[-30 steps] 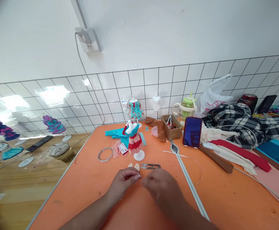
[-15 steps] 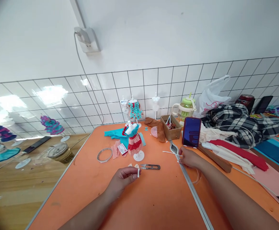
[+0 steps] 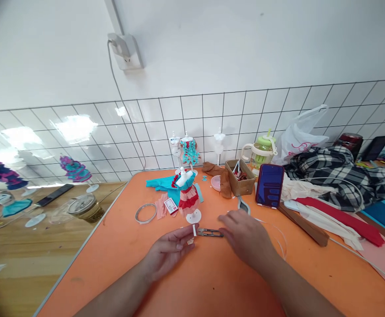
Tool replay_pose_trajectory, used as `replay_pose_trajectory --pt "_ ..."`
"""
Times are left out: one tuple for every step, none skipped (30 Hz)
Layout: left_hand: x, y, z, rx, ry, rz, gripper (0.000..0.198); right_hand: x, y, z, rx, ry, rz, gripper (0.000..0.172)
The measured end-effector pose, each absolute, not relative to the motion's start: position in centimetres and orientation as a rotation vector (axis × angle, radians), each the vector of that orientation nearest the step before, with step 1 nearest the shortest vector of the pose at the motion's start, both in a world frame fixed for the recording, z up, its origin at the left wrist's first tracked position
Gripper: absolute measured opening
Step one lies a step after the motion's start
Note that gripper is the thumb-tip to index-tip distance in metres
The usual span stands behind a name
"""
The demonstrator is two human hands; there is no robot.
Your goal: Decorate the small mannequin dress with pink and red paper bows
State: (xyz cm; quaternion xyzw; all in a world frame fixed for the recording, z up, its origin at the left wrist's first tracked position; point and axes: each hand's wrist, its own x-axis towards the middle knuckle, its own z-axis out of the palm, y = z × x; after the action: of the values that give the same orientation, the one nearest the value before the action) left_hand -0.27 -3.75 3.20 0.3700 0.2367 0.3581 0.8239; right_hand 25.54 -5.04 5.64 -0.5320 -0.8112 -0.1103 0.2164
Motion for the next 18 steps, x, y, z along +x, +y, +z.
replay_pose_trajectory --pt "-0.3 -3.7 3.2 0.757 0.463 0.754 0.052 24.2 -5.4 5.8 -1.283 -2.277 -0.360 0.017" --pt "-0.3 -3.7 3.3 0.735 0.431 0.743 0.053 23.1 -5.6 5.8 -1.147 -2.291 -0.410 0.019" --pt "-0.3 -3.6 3.3 0.721 0.408 0.735 0.053 22.2 -5.6 5.7 -1.052 -2.298 -0.446 0.020" --pt "-0.3 -3.6 3.3 0.715 0.391 0.731 0.053 21.5 -5.4 5.6 -0.995 -2.300 -0.468 0.021" --pt "-0.4 -3.6 3.3 0.714 0.380 0.732 0.054 21.0 -5.2 5.3 -0.967 -2.296 -0.478 0.020" --pt "-0.4 -3.6 3.4 0.719 0.375 0.737 0.054 20.7 -4.9 5.1 -0.954 -2.288 -0.475 0.018" --pt "-0.4 -3.6 3.4 0.728 0.374 0.742 0.054 20.5 -4.7 4.8 -0.948 -2.274 -0.465 0.016" --pt "-0.4 -3.6 3.4 0.738 0.376 0.746 0.054 20.4 -4.5 4.5 -0.945 -2.254 -0.451 0.014" --pt "-0.4 -3.6 3.5 0.748 0.380 0.746 0.054 20.3 -4.4 4.2 -0.946 -2.233 -0.434 0.014" --pt "-0.4 -3.7 3.5 0.757 0.384 0.743 0.054 20.3 -4.3 4.0 -0.946 -2.217 -0.413 0.014" --pt "-0.3 -3.7 3.5 0.766 0.389 0.740 0.054 20.2 -4.4 3.8 -0.950 -2.209 -0.386 0.015" --pt "-0.2 -3.8 3.5 0.777 0.395 0.737 0.054 20.2 -4.5 3.6 -0.962 -2.204 -0.349 0.014" --pt "-0.1 -3.8 3.5 0.795 0.406 0.732 0.053 20.1 -4.7 3.5 -0.988 -2.190 -0.300 0.013" --pt "0.0 -3.9 3.4 0.824 0.430 0.729 0.051 20.0 -4.8 3.4 -1.030 -2.163 -0.231 0.011" --pt "0.1 -3.9 3.3 0.872 0.471 0.728 0.048 19.9 -4.9 3.2 -1.084 -2.119 -0.133 0.009" --pt "0.2 -3.9 3.2 0.940 0.530 0.726 0.046 19.9 -4.9 3.1 -1.148 -2.054 -0.005 0.008" --pt "0.3 -4.0 3.1 1.021 0.604 0.723 0.044 19.9 -4.8 3.0 -1.213 -1.972 0.149 0.007" --pt "0.4 -4.0 2.9 1.103 0.687 0.715 0.042 19.9 -4.7 2.8 -1.269 -1.882 0.320 0.008"
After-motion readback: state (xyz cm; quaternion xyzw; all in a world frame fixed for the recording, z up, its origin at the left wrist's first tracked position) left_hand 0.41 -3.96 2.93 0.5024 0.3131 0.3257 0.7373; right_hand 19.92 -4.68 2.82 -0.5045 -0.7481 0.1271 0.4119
